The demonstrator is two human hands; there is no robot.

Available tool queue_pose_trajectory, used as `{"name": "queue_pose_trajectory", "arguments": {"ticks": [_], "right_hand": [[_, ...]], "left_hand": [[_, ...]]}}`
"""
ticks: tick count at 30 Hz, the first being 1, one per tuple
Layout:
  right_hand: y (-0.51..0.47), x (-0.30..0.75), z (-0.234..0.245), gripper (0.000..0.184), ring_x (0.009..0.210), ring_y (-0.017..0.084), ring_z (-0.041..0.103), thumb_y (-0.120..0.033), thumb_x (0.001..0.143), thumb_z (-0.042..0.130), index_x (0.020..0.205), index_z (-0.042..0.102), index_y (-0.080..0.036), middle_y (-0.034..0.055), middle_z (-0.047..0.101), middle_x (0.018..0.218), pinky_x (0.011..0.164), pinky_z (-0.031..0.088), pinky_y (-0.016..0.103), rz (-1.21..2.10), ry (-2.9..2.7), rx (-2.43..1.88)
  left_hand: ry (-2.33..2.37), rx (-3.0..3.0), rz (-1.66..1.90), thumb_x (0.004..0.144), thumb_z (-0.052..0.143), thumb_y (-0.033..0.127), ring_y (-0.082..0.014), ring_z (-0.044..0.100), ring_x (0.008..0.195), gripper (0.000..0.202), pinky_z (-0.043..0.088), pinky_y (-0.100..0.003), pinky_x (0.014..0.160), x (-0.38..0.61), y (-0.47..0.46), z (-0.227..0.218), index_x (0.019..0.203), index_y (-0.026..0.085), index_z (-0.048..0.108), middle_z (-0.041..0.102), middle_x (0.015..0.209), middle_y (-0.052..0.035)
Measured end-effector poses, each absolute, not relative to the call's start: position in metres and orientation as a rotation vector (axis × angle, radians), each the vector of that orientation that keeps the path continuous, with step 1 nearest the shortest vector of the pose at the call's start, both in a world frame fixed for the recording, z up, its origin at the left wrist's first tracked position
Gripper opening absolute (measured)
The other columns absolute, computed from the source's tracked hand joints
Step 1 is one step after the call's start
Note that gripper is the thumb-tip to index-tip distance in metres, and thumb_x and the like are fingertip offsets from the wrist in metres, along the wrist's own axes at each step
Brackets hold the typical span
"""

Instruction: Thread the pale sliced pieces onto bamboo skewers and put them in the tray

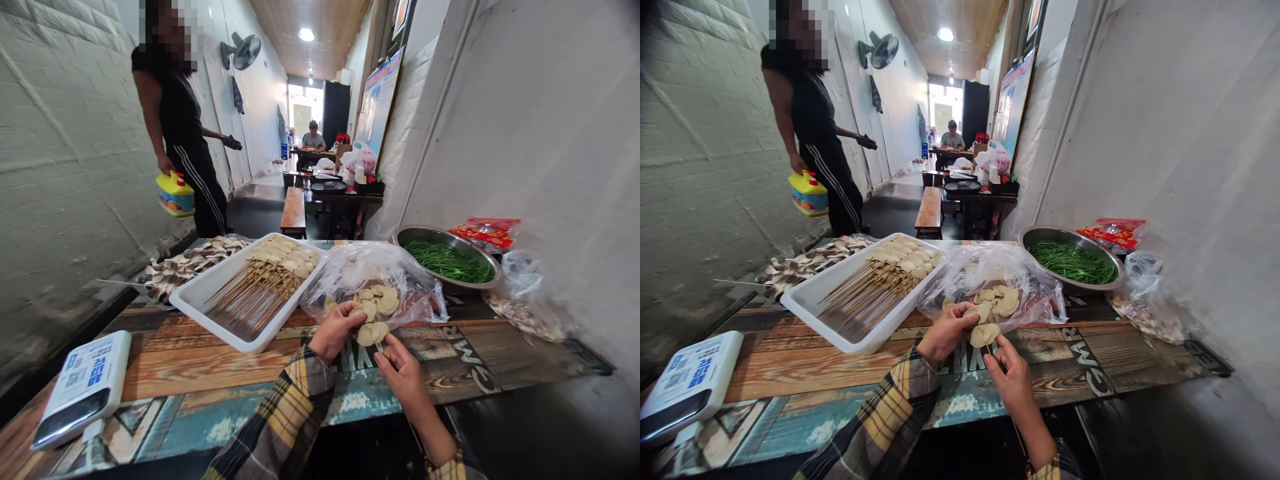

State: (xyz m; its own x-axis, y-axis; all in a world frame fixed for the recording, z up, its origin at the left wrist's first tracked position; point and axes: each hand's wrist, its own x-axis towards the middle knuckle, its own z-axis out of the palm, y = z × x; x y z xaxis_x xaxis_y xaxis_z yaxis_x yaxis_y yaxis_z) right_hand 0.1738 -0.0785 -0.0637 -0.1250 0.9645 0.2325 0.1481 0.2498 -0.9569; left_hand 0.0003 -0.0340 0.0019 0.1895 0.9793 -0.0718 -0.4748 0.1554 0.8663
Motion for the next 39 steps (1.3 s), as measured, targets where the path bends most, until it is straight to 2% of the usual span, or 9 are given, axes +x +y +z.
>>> {"name": "queue_pose_trajectory", "arguments": {"ticks": [7, 12, 15, 18, 21, 26, 32, 37, 39], "right_hand": [[-0.08, 0.175, -0.062, 0.045, 0.055, 0.01, 0.036, -0.037, 0.086, 0.061, 0.123, 0.058, -0.011, -0.0072, 0.037, 0.061, 0.054, 0.032, 0.023, 1.025, -1.533, -1.035], [-0.079, 0.175, -0.058, 0.038, 0.053, 0.01, 0.033, -0.039, 0.088, 0.059, 0.114, 0.062, -0.012, -0.0074, 0.033, 0.06, 0.051, 0.029, 0.022, 1.047, -1.561, -1.041], [-0.079, 0.175, -0.057, 0.031, 0.052, 0.01, 0.033, -0.039, 0.087, 0.059, 0.104, 0.063, -0.013, -0.0071, 0.034, 0.059, 0.05, 0.029, 0.022, 1.037, -1.566, -1.035], [-0.081, 0.174, -0.054, 0.024, 0.052, 0.009, 0.034, -0.038, 0.086, 0.061, 0.088, 0.063, -0.014, -0.0066, 0.035, 0.058, 0.05, 0.03, 0.022, 1.003, -1.548, -1.025], [-0.083, 0.173, -0.049, 0.023, 0.051, 0.009, 0.034, -0.038, 0.085, 0.062, 0.079, 0.062, -0.016, -0.0062, 0.037, 0.057, 0.048, 0.031, 0.021, 0.994, -1.524, -1.019], [-0.085, 0.172, -0.045, 0.028, 0.05, 0.01, 0.04, -0.043, 0.083, 0.064, 0.082, 0.068, -0.015, -0.0033, 0.047, 0.055, 0.046, 0.035, 0.021, 0.996, -1.476, -1.031], [-0.086, 0.174, -0.046, 0.031, 0.051, 0.01, 0.044, -0.043, 0.084, 0.062, 0.08, 0.069, -0.013, -0.0005, 0.053, 0.059, 0.047, 0.038, 0.022, 1.043, -1.488, -1.077], [-0.085, 0.175, -0.047, 0.033, 0.053, 0.011, 0.045, -0.042, 0.085, 0.062, 0.099, 0.07, -0.013, 0.0018, 0.06, 0.068, 0.048, 0.04, 0.021, 1.109, -1.465, -1.038], [-0.084, 0.175, -0.049, 0.034, 0.053, 0.01, 0.044, -0.041, 0.085, 0.063, 0.101, 0.07, -0.013, 0.0016, 0.06, 0.068, 0.049, 0.04, 0.022, 1.134, -1.439, -1.039]], "left_hand": [[0.781, 0.827, 1.182, 0.055, 0.086, 0.037, -0.0074, 0.05, 0.055, 0.04, 0.034, -0.02, 0.053, 0.001, -0.035, 0.004, 0.076, 0.012, 0.063, 0.06, 0.067, 0.001], [0.777, 0.826, 1.165, 0.055, 0.086, 0.035, -0.007, 0.05, 0.054, 0.038, 0.035, -0.02, 0.052, 0.0, -0.036, 0.005, 0.076, 0.012, 0.063, 0.06, 0.067, 0.0009], [0.765, 0.838, 1.162, 0.056, 0.085, 0.035, -0.0069, 0.05, 0.054, 0.038, 0.035, -0.019, 0.052, 0.0, -0.036, 0.005, 0.075, 0.012, 0.062, 0.059, 0.066, 0.0012], [0.766, 0.865, 1.142, 0.057, 0.084, 0.036, -0.0074, 0.05, 0.053, 0.038, 0.036, -0.02, 0.05, 0.001, -0.037, 0.005, 0.074, 0.013, 0.06, 0.059, 0.066, 0.0009], [0.779, 0.888, 1.122, 0.057, 0.083, 0.036, -0.0074, 0.05, 0.052, 0.037, 0.036, -0.019, 0.049, 0.001, -0.037, 0.003, 0.072, 0.013, 0.058, 0.058, 0.065, 0.0012], [0.796, 0.924, 1.082, 0.059, 0.081, 0.037, -0.0076, 0.05, 0.051, 0.036, 0.038, -0.019, 0.046, 0.001, -0.037, 0.0, 0.072, 0.014, 0.057, 0.057, 0.066, 0.0016], [0.787, 0.921, 1.026, 0.057, 0.082, 0.041, -0.0087, 0.053, 0.054, 0.039, 0.043, -0.02, 0.05, 0.0, -0.038, 0.0, 0.074, 0.012, 0.062, 0.06, 0.069, -0.0006], [0.799, 0.934, 1.013, 0.056, 0.083, 0.042, -0.0096, 0.054, 0.055, 0.038, 0.041, -0.019, 0.049, 0.0, -0.038, 0.0, 0.072, 0.012, 0.066, 0.062, 0.068, -0.0024], [0.782, 0.941, 1.011, 0.057, 0.083, 0.042, -0.009, 0.053, 0.052, 0.037, 0.04, -0.019, 0.048, 0.0, -0.037, -0.001, 0.071, 0.012, 0.066, 0.062, 0.066, -0.0019]]}}
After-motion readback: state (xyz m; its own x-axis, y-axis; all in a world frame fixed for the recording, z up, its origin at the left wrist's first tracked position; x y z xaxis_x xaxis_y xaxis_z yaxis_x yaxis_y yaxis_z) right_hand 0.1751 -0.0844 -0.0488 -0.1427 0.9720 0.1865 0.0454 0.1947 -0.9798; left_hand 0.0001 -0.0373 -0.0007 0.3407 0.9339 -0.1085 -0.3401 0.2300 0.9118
